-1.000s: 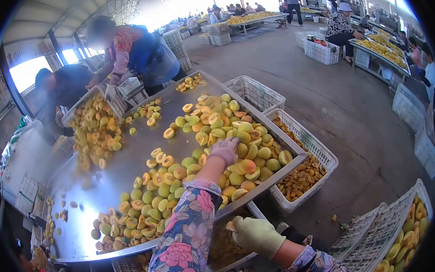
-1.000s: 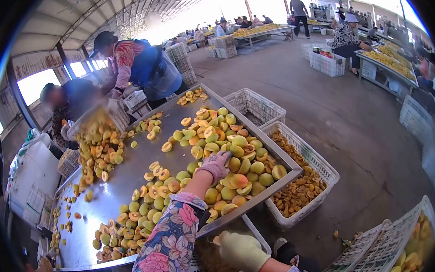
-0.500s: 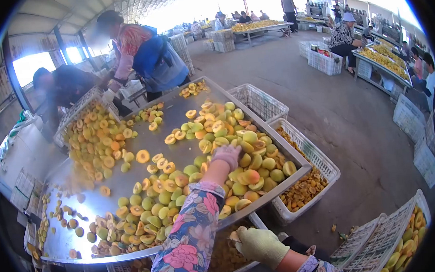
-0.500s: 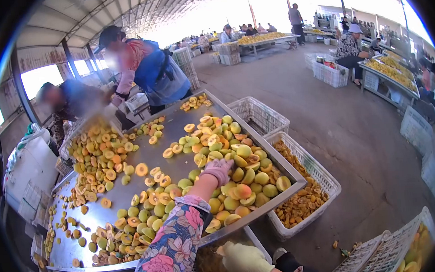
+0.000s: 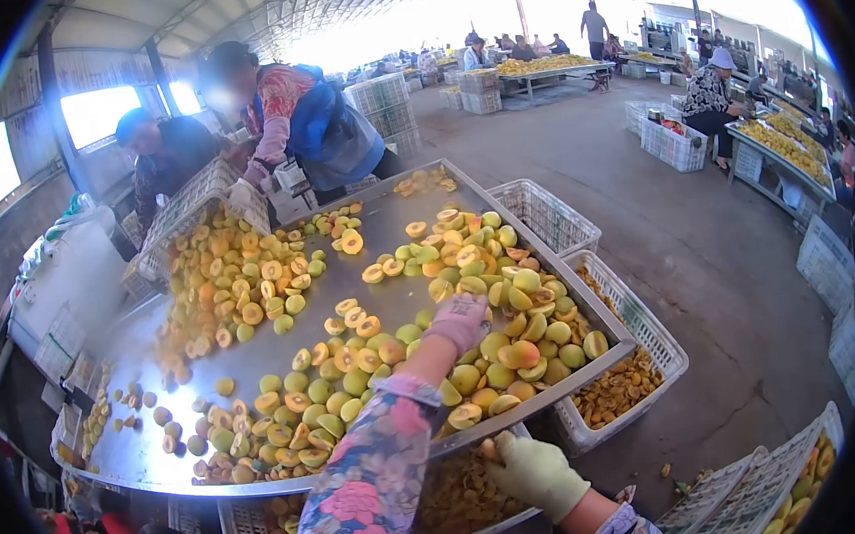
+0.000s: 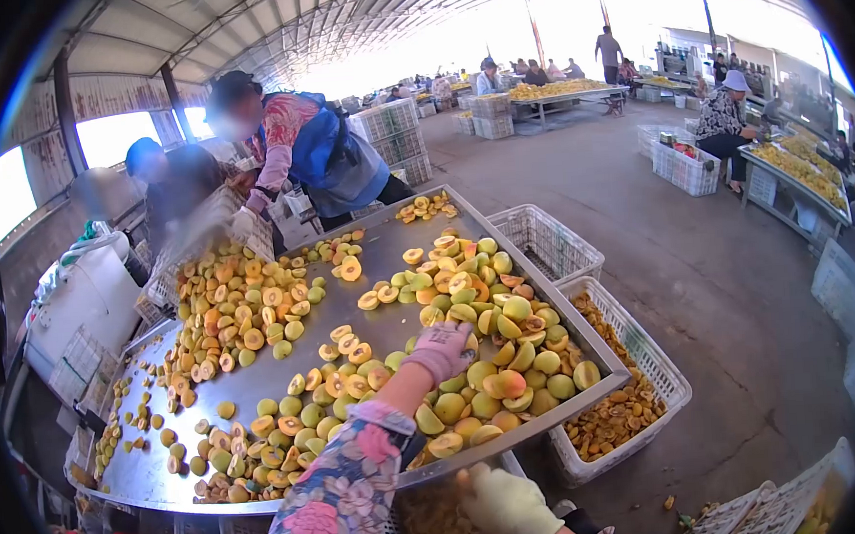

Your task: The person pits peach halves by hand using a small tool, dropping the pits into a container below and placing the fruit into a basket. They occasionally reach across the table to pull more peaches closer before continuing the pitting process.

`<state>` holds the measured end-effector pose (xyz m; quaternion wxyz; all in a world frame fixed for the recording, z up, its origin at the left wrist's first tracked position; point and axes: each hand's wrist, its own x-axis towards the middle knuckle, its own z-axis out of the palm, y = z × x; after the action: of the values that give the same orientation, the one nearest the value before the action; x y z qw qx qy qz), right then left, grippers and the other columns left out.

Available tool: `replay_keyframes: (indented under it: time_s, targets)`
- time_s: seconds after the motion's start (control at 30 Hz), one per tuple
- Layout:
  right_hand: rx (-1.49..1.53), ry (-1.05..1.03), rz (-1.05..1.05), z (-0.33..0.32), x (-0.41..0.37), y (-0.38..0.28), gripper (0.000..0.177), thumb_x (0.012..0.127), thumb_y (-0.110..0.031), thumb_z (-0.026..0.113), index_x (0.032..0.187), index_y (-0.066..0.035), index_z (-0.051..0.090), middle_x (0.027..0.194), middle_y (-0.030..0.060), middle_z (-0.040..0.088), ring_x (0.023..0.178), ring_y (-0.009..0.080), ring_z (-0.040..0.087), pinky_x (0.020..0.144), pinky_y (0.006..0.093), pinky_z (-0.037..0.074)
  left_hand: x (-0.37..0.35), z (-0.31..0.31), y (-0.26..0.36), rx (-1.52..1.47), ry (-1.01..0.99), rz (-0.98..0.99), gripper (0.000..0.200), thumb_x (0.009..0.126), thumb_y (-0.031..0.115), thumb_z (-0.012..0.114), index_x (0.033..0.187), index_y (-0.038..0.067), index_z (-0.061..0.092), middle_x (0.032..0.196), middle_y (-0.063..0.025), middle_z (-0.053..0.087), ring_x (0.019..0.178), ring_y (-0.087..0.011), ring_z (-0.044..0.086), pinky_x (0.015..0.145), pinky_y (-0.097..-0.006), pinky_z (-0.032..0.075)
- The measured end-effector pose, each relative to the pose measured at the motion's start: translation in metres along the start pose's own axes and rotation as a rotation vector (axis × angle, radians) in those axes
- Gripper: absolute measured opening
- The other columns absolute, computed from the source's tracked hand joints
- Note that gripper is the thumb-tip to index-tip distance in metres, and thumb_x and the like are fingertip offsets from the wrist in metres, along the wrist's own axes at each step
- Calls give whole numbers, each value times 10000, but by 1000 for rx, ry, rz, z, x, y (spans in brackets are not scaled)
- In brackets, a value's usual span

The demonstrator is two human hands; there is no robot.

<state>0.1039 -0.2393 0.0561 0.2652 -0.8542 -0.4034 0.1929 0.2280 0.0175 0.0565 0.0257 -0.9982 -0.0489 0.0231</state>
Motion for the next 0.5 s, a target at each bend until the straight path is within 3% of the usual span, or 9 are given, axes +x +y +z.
replay_keyframes:
  time_s: [0.03,0.07,0.1,0.13,0.17,0.23,0.37,0.5]
  targets:
    - [30,49,40,-1,2,1,316,911,-335,538,1082,-69,553,884,188,678,872,399,668,771,493,528,-20,-11,-1,-104,131,-20,571,903,388,615,1352,58,494,1208,-134,619,1130,-293,601,914,-421,509]
    - [137,145,10,2,6,4,334,897,-337,587,1075,-58,547,870,202,666,878,418,654,773,508,516,-42,-18,0,-103,128,-21,571,903,388,615,1352,58,494,1208,-134,619,1130,-293,601,914,-421,509]
    - [235,357,-118,8,10,8,291,921,-307,602,1039,-49,535,814,162,668,722,349,675,665,451,539,-68,-21,0,-780,50,-138,548,930,375,602,1358,54,484,1206,-125,618,1108,-268,616,889,-396,528]
    - [642,310,8,1,7,-3,261,937,-284,600,1016,-47,528,790,125,654,651,271,650,604,396,528,-92,-18,-3,-1458,-38,-261,526,957,363,589,1363,49,474,1203,-115,617,1085,-242,631,865,-371,547]
    - [1046,249,146,-10,7,-16,235,952,-261,598,994,-44,520,765,88,639,580,193,624,542,342,517,-113,-1,-13,-1825,-94,-190,487,988,317,573,1381,53,461,1214,-114,611,1039,-214,653,846,-342,569]
    - [1219,243,118,-10,12,-20,183,980,-223,564,978,-50,505,729,26,580,546,75,533,486,252,461,-166,-4,5,-1975,-135,-51,454,1014,299,508,1395,58,451,1241,-141,609,1025,-244,667,879,-384,569]
    - [1264,54,129,2,15,-37,176,955,-199,596,1008,-62,498,699,26,533,478,109,510,445,266,440,-223,-6,35,-2160,-63,-154,471,1028,352,438,1395,56,458,1217,-140,628,1003,-257,674,857,-409,573]
    - [1164,17,108,11,16,-46,164,945,-186,609,1012,-57,531,683,-5,543,528,75,504,481,255,435,-238,18,21,-2247,-195,-68,522,1009,441,421,1344,51,505,1144,-116,665,986,-256,675,849,-419,569]
